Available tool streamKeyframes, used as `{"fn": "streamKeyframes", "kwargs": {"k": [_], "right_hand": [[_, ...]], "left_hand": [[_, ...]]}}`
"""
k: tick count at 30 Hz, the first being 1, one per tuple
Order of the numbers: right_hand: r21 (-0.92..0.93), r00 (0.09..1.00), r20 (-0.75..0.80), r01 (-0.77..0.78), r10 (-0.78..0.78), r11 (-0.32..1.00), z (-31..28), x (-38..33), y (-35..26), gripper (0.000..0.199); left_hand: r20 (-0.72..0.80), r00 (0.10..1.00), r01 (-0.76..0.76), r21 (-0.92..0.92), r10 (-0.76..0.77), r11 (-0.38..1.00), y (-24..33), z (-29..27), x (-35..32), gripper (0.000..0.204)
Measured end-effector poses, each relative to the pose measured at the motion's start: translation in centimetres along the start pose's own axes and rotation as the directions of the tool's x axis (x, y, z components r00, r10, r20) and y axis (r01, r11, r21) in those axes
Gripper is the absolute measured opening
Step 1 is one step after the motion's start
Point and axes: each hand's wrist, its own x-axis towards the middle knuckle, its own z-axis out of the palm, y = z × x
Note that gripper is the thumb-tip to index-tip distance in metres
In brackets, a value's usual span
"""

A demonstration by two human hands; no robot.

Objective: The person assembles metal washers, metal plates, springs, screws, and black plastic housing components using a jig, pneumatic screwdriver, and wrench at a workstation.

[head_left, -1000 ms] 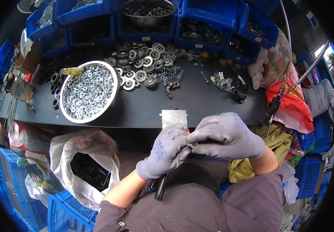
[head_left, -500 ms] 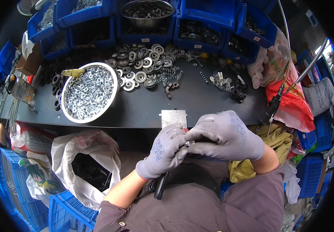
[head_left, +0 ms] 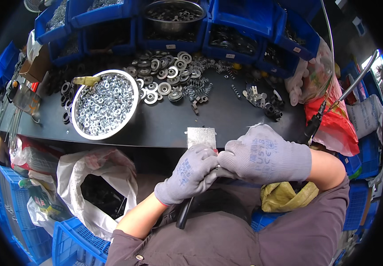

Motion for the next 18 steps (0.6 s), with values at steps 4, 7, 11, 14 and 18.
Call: {"fn": "streamKeyframes", "kwargs": {"k": [4,7,11,14,18], "right_hand": [[0.000,0.998,0.054,-0.031,0.031,1.000,0.10,-0.03,-0.24,0.024],[0.086,0.993,-0.069,-0.088,0.094,0.992,0.37,-0.39,-0.62,0.023],[0.245,0.985,-0.091,-0.122,0.148,0.962,0.50,-0.58,-0.58,0.025],[0.321,0.986,-0.092,-0.101,0.137,0.942,0.47,-0.25,-0.52,0.022],[0.323,0.988,-0.092,-0.089,0.124,0.942,0.07,-0.32,-0.77,0.018]], "left_hand": [[0.000,1.000,0.016,-0.029,-0.016,0.999,0.14,-0.07,0.17,0.021],[0.032,0.998,0.053,-0.051,-0.051,0.997,0.28,-0.30,0.27,0.019],[-0.031,0.999,0.040,-0.051,-0.041,0.998,0.26,-0.01,0.26,0.017],[-0.069,0.997,0.026,-0.056,-0.030,0.998,0.17,0.12,0.25,0.018],[-0.046,0.998,0.026,-0.073,-0.030,0.997,0.30,-0.04,0.49,0.025]]}}
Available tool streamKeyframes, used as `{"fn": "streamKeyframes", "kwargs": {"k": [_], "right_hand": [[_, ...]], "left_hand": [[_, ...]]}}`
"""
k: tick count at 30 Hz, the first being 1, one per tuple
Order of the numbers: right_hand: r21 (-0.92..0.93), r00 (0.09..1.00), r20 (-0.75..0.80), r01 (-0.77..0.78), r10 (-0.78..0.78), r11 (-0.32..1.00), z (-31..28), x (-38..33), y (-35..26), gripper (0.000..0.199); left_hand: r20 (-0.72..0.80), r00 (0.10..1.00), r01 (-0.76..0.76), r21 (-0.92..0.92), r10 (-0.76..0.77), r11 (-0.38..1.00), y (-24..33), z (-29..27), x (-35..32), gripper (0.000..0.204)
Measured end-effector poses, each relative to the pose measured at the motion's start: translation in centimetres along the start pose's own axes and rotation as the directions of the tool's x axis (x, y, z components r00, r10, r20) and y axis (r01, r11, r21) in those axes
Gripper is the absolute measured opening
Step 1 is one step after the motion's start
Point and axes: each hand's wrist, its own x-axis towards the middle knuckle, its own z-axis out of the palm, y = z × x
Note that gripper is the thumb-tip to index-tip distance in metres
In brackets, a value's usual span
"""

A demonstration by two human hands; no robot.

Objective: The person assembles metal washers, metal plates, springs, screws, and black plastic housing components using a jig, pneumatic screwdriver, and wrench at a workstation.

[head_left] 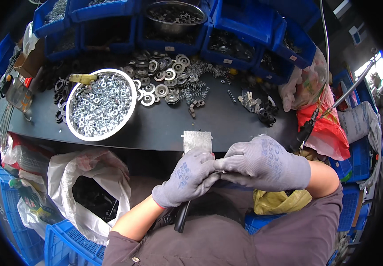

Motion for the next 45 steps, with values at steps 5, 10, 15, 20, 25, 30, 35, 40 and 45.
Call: {"fn": "streamKeyframes", "kwargs": {"k": [5,10,15,20,25,30,35,40,45], "right_hand": [[0.113,0.999,-0.050,0.025,-0.020,0.993,-0.2,0.1,0.3,0.024],[0.194,0.997,-0.072,-0.007,0.022,0.981,0.1,0.0,0.2,0.031],[0.334,0.993,-0.103,-0.027,0.065,0.942,0.4,-0.4,0.3,0.023],[0.357,0.999,-0.051,0.005,0.013,0.934,-0.2,-0.2,1.0,0.022],[0.314,0.995,-0.065,0.090,-0.073,0.945,-0.1,-0.1,1.8,0.022],[0.304,0.991,-0.068,0.128,-0.113,0.944,0.0,0.1,2.0,0.021],[0.244,0.994,-0.042,0.107,-0.100,0.964,0.2,0.1,1.9,0.017],[0.133,0.994,-0.086,0.074,-0.063,0.988,0.5,-0.1,1.1,0.017],[0.094,0.993,-0.070,-0.088,0.095,0.992,0.4,-0.2,0.1,0.019]], "left_hand": [[-0.046,0.999,-0.022,0.006,0.022,1.000,-0.1,0.3,-0.1,0.029],[-0.026,1.000,0.006,-0.009,-0.007,1.000,0.3,0.1,0.1,0.029],[-0.025,1.000,0.002,-0.019,-0.003,1.000,0.3,0.1,0.0,0.036],[0.024,0.999,0.026,-0.028,-0.025,0.999,0.3,-0.1,0.3,0.039],[0.005,1.000,0.023,-0.029,-0.023,0.999,0.1,0.0,0.2,0.040],[0.056,0.998,-0.012,-0.017,0.013,1.000,-0.5,0.0,0.0,0.036],[0.018,0.999,0.045,-0.029,-0.045,0.999,0.3,0.1,0.0,0.032],[0.064,0.998,0.002,0.016,-0.003,1.000,-0.1,-0.1,-0.1,0.027],[0.007,1.000,0.009,0.031,-0.009,0.999,-0.2,0.2,-0.5,0.024]]}}
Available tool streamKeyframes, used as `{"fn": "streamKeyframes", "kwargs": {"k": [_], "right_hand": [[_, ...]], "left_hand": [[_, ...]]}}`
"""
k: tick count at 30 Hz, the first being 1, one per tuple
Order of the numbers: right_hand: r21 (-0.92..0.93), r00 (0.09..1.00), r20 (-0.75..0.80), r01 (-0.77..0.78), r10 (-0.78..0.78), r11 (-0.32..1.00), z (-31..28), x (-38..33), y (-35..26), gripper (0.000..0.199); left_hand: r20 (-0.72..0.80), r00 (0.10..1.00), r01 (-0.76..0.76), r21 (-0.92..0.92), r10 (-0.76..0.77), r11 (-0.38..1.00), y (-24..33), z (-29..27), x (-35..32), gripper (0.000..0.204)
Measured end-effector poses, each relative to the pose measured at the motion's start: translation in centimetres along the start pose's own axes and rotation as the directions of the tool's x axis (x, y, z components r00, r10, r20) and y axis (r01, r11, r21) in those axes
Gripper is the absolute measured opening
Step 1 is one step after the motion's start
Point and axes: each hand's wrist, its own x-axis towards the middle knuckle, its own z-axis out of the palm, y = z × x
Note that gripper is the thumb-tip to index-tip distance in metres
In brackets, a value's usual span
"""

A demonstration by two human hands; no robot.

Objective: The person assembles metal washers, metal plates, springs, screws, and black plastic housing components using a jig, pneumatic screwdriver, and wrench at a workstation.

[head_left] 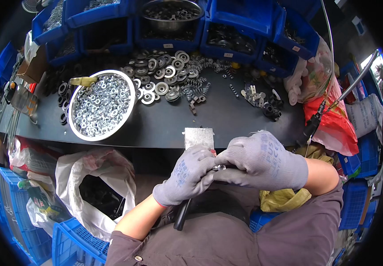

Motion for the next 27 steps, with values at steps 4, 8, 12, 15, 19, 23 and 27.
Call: {"fn": "streamKeyframes", "kwargs": {"k": [4,8,12,15,19,23,27], "right_hand": [[0.011,1.000,-0.013,0.002,-0.002,1.000,0.3,-0.1,-0.1,0.020],[-0.042,0.999,-0.045,-0.024,0.022,0.999,0.6,-0.1,-0.3,0.024],[-0.152,0.993,-0.103,-0.066,0.051,0.986,0.9,-0.2,-0.5,0.028],[-0.163,0.986,-0.160,-0.079,0.053,0.984,1.2,-0.2,-0.6,0.037],[-0.116,0.986,-0.161,-0.049,0.030,0.992,0.6,-0.4,-1.0,0.049],[0.152,0.997,0.031,-0.080,0.076,0.985,-1.2,-0.2,-0.3,0.059],[0.392,0.996,0.092,-0.016,-0.021,0.920,-0.9,0.3,0.9,0.027]], "left_hand": [[-0.005,0.999,-0.034,0.019,0.034,0.999,-0.1,-0.1,-0.2,0.023],[0.005,1.000,-0.030,0.008,0.030,1.000,-0.2,-0.1,-0.1,0.023],[-0.006,1.000,-0.018,-0.011,0.018,1.000,0.3,-0.2,0.0,0.026],[0.014,1.000,0.011,-0.007,-0.011,1.000,0.2,0.0,-0.1,0.023],[-0.075,0.997,-0.026,-0.008,0.025,1.000,0.4,0.2,0.1,0.019],[-0.064,0.998,-0.006,-0.003,0.006,1.000,0.7,-0.1,0.1,0.023],[-0.080,0.997,0.004,-0.056,-0.008,0.998,1.0,-0.1,0.6,0.042]]}}
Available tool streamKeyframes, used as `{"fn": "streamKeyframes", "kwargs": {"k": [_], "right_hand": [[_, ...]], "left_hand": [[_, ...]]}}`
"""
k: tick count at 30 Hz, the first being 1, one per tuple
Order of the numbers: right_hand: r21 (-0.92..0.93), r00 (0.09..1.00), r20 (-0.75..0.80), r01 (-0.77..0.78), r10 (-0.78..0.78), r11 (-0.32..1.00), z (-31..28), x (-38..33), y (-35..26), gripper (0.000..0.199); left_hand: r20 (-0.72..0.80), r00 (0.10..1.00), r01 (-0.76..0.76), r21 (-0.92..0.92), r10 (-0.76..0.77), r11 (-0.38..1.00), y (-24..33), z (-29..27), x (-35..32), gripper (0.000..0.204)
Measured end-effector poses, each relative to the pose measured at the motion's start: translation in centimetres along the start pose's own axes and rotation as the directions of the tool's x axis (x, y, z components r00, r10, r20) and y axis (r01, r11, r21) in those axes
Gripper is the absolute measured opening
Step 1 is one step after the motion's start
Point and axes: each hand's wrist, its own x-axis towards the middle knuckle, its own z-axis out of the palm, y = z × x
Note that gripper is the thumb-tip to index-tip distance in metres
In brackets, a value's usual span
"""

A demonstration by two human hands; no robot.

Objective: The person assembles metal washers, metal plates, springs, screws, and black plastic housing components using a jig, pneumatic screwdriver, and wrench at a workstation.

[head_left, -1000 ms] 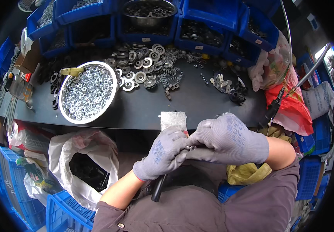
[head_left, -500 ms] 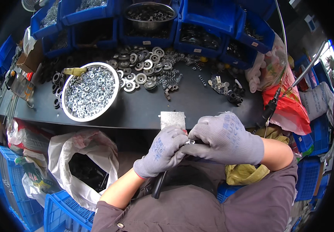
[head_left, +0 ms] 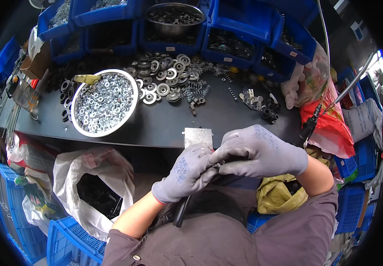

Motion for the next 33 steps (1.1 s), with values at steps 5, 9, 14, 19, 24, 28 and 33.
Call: {"fn": "streamKeyframes", "kwargs": {"k": [5,9,14,19,24,28,33], "right_hand": [[-0.162,0.997,-0.048,0.048,-0.056,0.986,0.3,0.3,-0.5,0.024],[-0.204,0.999,-0.036,0.011,-0.018,0.979,0.5,0.3,-0.5,0.023],[-0.284,0.991,0.036,0.132,-0.126,0.950,-0.1,0.3,-0.6,0.019],[-0.252,0.985,0.080,0.167,-0.152,0.953,-0.8,0.7,-0.3,0.019],[-0.221,0.992,0.071,0.113,-0.100,0.969,-0.5,0.8,-0.6,0.018],[-0.277,1.000,-0.006,0.019,-0.022,0.961,0.2,0.4,-0.7,0.020],[-0.412,0.996,-0.092,-0.046,0.008,0.910,1.2,0.0,-1.3,0.026]], "left_hand": [[0.052,0.998,0.032,-0.003,-0.032,0.999,-0.1,-0.2,0.1,0.050],[0.099,0.995,0.024,-0.004,-0.024,1.000,-0.6,-0.4,0.0,0.040],[0.066,0.996,-0.064,0.024,0.063,0.998,-1.0,-0.1,-0.1,0.031],[0.041,0.999,-0.014,-0.012,0.015,1.000,-0.5,-0.1,0.0,0.030],[0.072,0.997,0.015,0.002,-0.015,1.000,-0.5,-0.2,0.0,0.030],[0.094,0.995,0.015,0.001,-0.015,1.000,-0.7,-0.2,-0.1,0.025],[0.033,0.999,-0.044,0.040,0.043,0.998,-0.9,0.1,-0.5,0.021]]}}
